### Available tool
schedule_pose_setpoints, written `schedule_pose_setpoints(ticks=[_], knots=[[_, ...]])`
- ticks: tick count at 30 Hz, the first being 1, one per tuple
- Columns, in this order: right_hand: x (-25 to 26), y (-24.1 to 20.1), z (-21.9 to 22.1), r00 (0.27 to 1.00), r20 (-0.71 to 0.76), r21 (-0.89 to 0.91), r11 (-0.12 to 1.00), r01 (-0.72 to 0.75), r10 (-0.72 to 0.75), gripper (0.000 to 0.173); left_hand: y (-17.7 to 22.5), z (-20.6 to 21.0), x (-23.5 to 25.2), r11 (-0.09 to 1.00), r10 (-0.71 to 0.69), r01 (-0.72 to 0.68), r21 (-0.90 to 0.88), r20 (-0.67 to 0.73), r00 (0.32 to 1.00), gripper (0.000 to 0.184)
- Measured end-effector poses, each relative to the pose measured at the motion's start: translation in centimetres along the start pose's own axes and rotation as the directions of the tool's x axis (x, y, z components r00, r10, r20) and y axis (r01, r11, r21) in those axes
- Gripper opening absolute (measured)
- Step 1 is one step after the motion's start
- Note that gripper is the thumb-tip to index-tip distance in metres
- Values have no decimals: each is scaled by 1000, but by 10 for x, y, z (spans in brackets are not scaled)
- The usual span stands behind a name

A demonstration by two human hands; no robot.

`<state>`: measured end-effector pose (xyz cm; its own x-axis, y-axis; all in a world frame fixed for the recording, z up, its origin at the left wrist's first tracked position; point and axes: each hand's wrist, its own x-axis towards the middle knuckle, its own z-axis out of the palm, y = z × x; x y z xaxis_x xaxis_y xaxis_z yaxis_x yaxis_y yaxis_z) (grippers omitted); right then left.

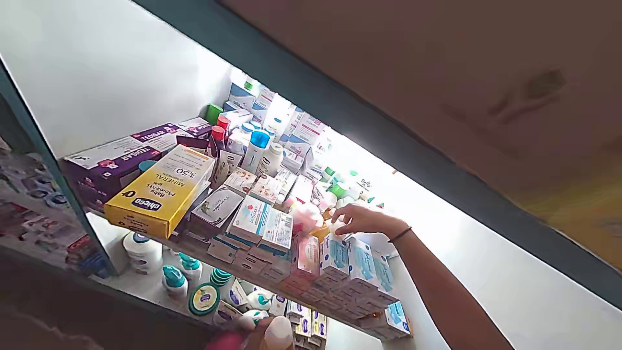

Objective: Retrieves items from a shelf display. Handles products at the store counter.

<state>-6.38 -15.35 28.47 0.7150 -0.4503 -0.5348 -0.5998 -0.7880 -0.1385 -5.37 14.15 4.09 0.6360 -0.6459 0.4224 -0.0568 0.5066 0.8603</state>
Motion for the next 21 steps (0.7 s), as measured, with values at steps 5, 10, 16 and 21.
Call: schedule_pose_setpoints(ticks=[5,10,16,21], knots=[[1,5,9,997,-50,-96,994,46,-51,32,57,-3,88,897,359,-401,187,225,906,47],[-42,-2,14,946,-318,-136,991,17,-59,27,109,14,154,813,400,-450,368,209,893,44],[-126,3,85,262,-957,-140,989,-56,-120,24,122,44,210,747,344,-471,469,334,878,40],[-178,3,144,-230,-965,-102,989,-110,-125,27,85,91,248,729,342,-533,429,446,827,40]])
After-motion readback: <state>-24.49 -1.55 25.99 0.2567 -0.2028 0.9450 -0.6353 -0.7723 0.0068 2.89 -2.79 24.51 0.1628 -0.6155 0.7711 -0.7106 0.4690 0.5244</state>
